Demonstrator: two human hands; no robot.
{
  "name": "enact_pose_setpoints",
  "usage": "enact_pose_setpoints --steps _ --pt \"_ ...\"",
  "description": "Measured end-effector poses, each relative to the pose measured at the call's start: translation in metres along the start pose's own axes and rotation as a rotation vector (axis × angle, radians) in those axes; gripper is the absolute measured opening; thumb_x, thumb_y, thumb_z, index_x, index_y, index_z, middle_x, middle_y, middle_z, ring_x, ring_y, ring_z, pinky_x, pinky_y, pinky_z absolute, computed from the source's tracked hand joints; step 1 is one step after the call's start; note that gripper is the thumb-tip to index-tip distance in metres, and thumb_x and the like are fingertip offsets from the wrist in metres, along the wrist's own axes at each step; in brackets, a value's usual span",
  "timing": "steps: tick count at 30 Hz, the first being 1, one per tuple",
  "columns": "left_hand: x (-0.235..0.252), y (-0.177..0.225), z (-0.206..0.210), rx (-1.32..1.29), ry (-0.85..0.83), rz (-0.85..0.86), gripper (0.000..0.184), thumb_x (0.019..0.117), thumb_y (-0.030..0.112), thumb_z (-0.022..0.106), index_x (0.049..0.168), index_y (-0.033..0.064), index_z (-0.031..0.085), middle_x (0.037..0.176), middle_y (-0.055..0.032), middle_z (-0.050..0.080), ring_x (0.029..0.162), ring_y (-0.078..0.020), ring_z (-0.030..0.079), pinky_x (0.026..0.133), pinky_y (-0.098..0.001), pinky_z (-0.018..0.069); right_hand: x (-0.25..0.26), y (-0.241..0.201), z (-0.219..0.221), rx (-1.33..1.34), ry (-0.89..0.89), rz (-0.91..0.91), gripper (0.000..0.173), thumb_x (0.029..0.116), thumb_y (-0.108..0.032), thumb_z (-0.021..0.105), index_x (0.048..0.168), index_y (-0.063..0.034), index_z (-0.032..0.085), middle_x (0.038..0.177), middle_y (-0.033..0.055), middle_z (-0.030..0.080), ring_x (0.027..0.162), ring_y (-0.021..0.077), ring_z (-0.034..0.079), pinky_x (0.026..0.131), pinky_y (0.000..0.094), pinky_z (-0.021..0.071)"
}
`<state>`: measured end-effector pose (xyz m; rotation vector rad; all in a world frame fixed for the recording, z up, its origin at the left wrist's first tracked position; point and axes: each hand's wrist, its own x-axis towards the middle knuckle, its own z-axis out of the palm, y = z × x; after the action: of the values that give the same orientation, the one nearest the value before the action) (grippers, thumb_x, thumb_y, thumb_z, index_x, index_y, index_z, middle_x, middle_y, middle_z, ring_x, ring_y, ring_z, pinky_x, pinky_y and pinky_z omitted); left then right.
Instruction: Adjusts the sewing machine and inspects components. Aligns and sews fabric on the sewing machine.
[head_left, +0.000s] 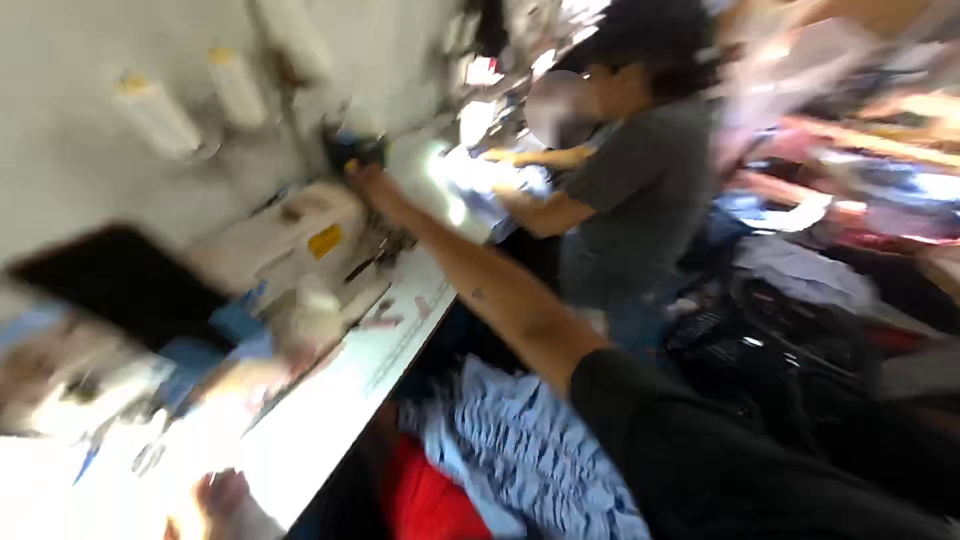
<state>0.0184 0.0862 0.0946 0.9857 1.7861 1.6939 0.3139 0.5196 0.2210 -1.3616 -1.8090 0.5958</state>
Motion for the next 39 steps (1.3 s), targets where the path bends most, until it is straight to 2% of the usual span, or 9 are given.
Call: enact_pose_setpoints --steps 6,8,16,21,23,26,32,35,39 --pt "0.006 -0.029 -0.024 0.102 0.030 0.061 0.031 0.1105 0.025 0.048 0.110 0.0062 0.073 0.092 -0.0054 0.076 0.076 -0.0132 0.073 0.071 -0.0344 0.0641 -0.041 0.059 0.025 -0.032 0.001 -0.325 0.061 0.1045 -0.021 0.049 0.158 0.0037 0.031 0.162 0.0204 0.036 0.151 0.0207 0.035 0.125 0.0312 0.0295" --pt "0.001 -0.025 -0.026 0.134 0.029 0.072 0.030 0.1099 0.024 0.049 0.104 0.0071 0.074 0.088 -0.0047 0.073 0.072 -0.0110 0.069 0.067 -0.0311 0.0601 -0.060 0.044 0.039 0.213 0.032 -0.161 0.050 0.1104 -0.027 0.041 0.153 -0.0015 0.040 0.152 0.0096 0.050 0.139 0.0115 0.049 0.115 0.0269 0.0429" --pt "-0.013 -0.015 0.000 0.082 -0.251 0.314 0.022 0.1037 0.007 0.053 0.101 -0.0011 0.074 0.094 -0.0069 0.075 0.087 -0.0115 0.071 0.083 -0.0321 0.0619 -0.074 0.032 0.042 0.338 0.019 -0.021 0.043 0.1102 -0.026 0.040 0.146 -0.0026 0.046 0.143 0.0072 0.057 0.134 0.0114 0.054 0.113 0.0293 0.0454" --pt "-0.024 -0.033 0.009 0.159 -0.475 0.428 0.023 0.1047 0.013 0.056 0.103 0.0001 0.075 0.093 -0.0083 0.074 0.088 -0.0125 0.071 0.083 -0.0286 0.0587 -0.177 -0.045 0.042 0.069 0.203 -0.058 0.051 0.1094 -0.024 0.044 0.145 0.0128 0.043 0.145 0.0230 0.053 0.135 0.0195 0.052 0.115 0.0310 0.0397" --pt "-0.022 -0.034 0.010 0.163 -0.474 0.439 0.025 0.1057 0.015 0.054 0.102 0.0001 0.074 0.093 -0.0090 0.074 0.087 -0.0135 0.070 0.082 -0.0282 0.0580 -0.245 -0.074 0.091 0.162 0.016 -0.262 0.039 0.1086 -0.021 0.049 0.135 0.0076 0.049 0.129 0.0091 0.060 0.118 0.0055 0.058 0.103 0.0257 0.0485" --pt "-0.025 -0.032 0.009 0.163 -0.460 0.438 0.024 0.1046 0.014 0.056 0.100 -0.0005 0.075 0.092 -0.0096 0.074 0.087 -0.0139 0.071 0.082 -0.0286 0.0588 -0.292 -0.108 0.183 0.127 -0.467 -0.312 0.030 0.1026 -0.025 0.062 0.121 -0.0014 0.069 0.110 0.0116 0.073 0.093 0.0146 0.070 0.083 0.0348 0.0595" --pt "-0.034 -0.026 -0.006 0.079 -0.385 0.318 0.026 0.1056 0.014 0.055 0.100 0.0009 0.077 0.091 -0.0066 0.075 0.086 -0.0092 0.071 0.081 -0.0272 0.0593 -0.264 -0.141 0.288 0.001 -0.543 -0.277 0.022 0.0931 -0.024 0.066 0.105 -0.0070 0.075 0.089 0.0082 0.072 0.080 0.0210 0.068 0.076 0.0462 0.0552" --pt "-0.037 -0.020 -0.023 0.018 -0.240 0.132 0.025 0.1054 0.015 0.055 0.105 0.0020 0.077 0.096 -0.0045 0.076 0.089 -0.0081 0.072 0.084 -0.0283 0.0606 -0.272 -0.131 0.273 0.121 -0.521 -0.464 0.016 0.0942 -0.021 0.065 0.096 -0.0073 0.073 0.085 0.0055 0.067 0.078 0.0168 0.062 0.077 0.0424 0.0501" --pt "-0.011 -0.009 -0.038 -0.346 -0.050 -0.383 0.039 0.1119 0.025 0.040 0.139 0.0028 0.056 0.118 -0.0101 0.073 0.089 -0.0183 0.075 0.079 -0.0365 0.0648 -0.329 -0.137 0.193 0.204 -0.712 -0.680 0.013 0.0895 -0.021 0.068 0.093 -0.0118 0.077 0.092 -0.0001 0.071 0.093 0.0145 0.065 0.090 0.0460 0.0495"
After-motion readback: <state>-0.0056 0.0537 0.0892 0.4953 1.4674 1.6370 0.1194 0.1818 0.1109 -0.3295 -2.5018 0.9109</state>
